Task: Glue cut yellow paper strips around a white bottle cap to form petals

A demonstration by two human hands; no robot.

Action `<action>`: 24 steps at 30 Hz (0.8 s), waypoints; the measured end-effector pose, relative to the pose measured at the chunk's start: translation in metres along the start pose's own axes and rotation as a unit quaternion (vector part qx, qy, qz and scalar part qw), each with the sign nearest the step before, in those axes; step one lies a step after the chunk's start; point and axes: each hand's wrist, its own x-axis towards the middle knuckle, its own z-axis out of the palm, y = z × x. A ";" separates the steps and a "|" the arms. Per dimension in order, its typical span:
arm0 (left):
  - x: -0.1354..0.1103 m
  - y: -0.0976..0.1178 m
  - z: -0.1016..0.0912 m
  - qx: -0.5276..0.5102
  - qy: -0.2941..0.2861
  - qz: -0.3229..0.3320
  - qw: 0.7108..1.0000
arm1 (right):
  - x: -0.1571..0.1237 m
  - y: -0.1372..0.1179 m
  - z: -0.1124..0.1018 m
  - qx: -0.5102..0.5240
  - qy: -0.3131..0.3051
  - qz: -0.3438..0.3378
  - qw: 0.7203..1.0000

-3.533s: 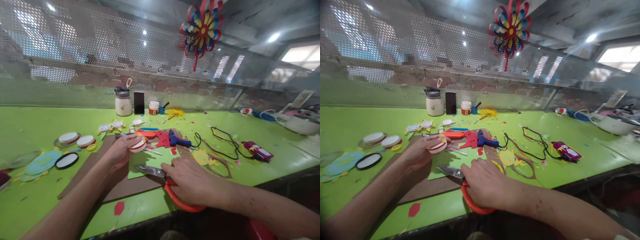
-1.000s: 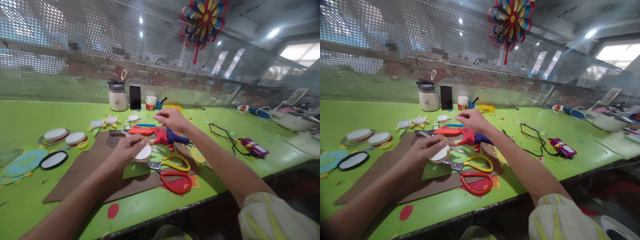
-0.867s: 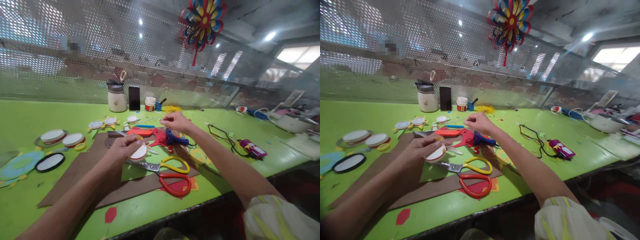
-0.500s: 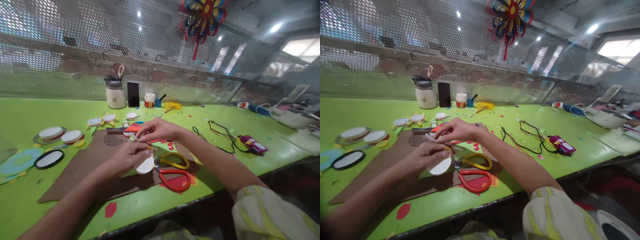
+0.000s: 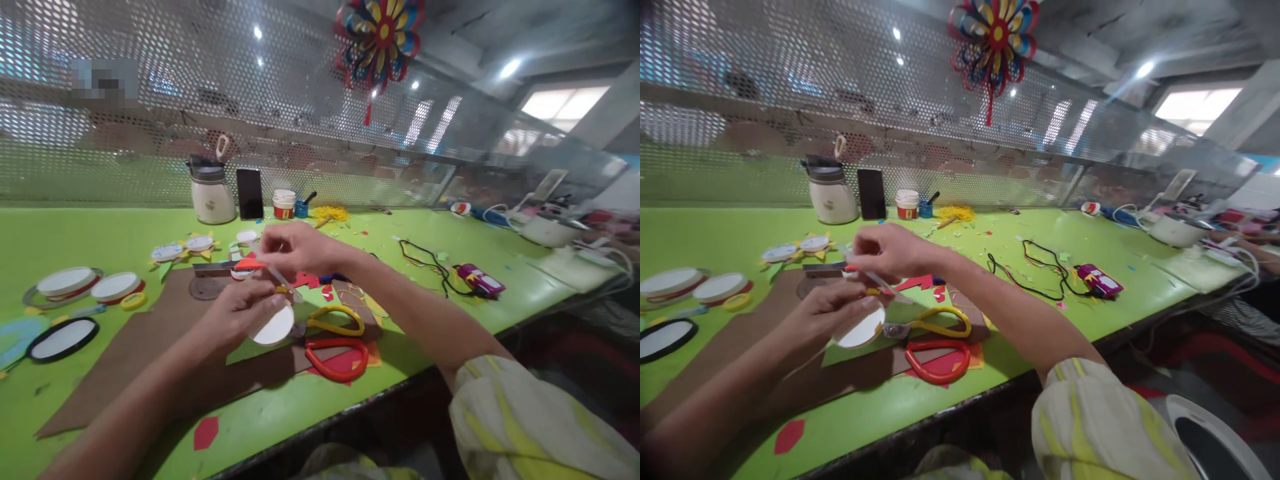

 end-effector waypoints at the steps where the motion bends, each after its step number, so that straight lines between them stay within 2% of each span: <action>1: -0.001 0.004 0.001 -0.024 0.017 -0.001 1.000 | -0.003 -0.002 -0.009 0.021 0.042 0.003 0.999; 3: -0.003 0.010 0.002 -0.094 0.071 -0.006 0.993 | -0.014 -0.004 -0.032 0.065 0.110 0.029 0.991; 5: -0.002 0.012 0.002 -0.167 0.111 -0.038 0.979 | -0.031 0.000 -0.053 0.021 0.147 0.093 0.985; 6: -0.001 0.011 0.001 -0.191 0.126 -0.056 0.972 | -0.040 0.004 -0.062 -0.050 0.137 0.135 0.980; 7: 0.001 0.008 -0.001 -0.206 0.130 -0.077 0.967 | -0.050 0.010 -0.068 -0.148 0.100 0.184 0.967; 8: 0.004 0.005 -0.003 -0.222 0.128 -0.087 0.963 | -0.060 0.017 -0.071 -0.261 0.040 0.232 0.936; 12: 0.013 -0.007 -0.008 -0.267 0.168 -0.094 0.944 | -0.091 0.050 -0.062 -0.376 -0.018 0.305 0.875; 15: 0.014 -0.008 -0.007 -0.269 0.171 -0.105 0.942 | -0.100 0.068 -0.048 -0.422 -0.049 0.327 0.844; 18: 0.013 -0.006 -0.006 -0.277 0.172 -0.110 0.939 | -0.100 0.076 -0.040 -0.449 -0.074 0.328 0.828; 21: 0.013 -0.010 -0.006 -0.265 0.166 -0.121 0.942 | -0.099 0.079 -0.041 -0.459 -0.085 0.315 0.826; 24: 0.012 -0.016 -0.006 -0.242 0.144 -0.123 0.952 | -0.102 0.078 -0.050 -0.455 -0.075 0.299 0.836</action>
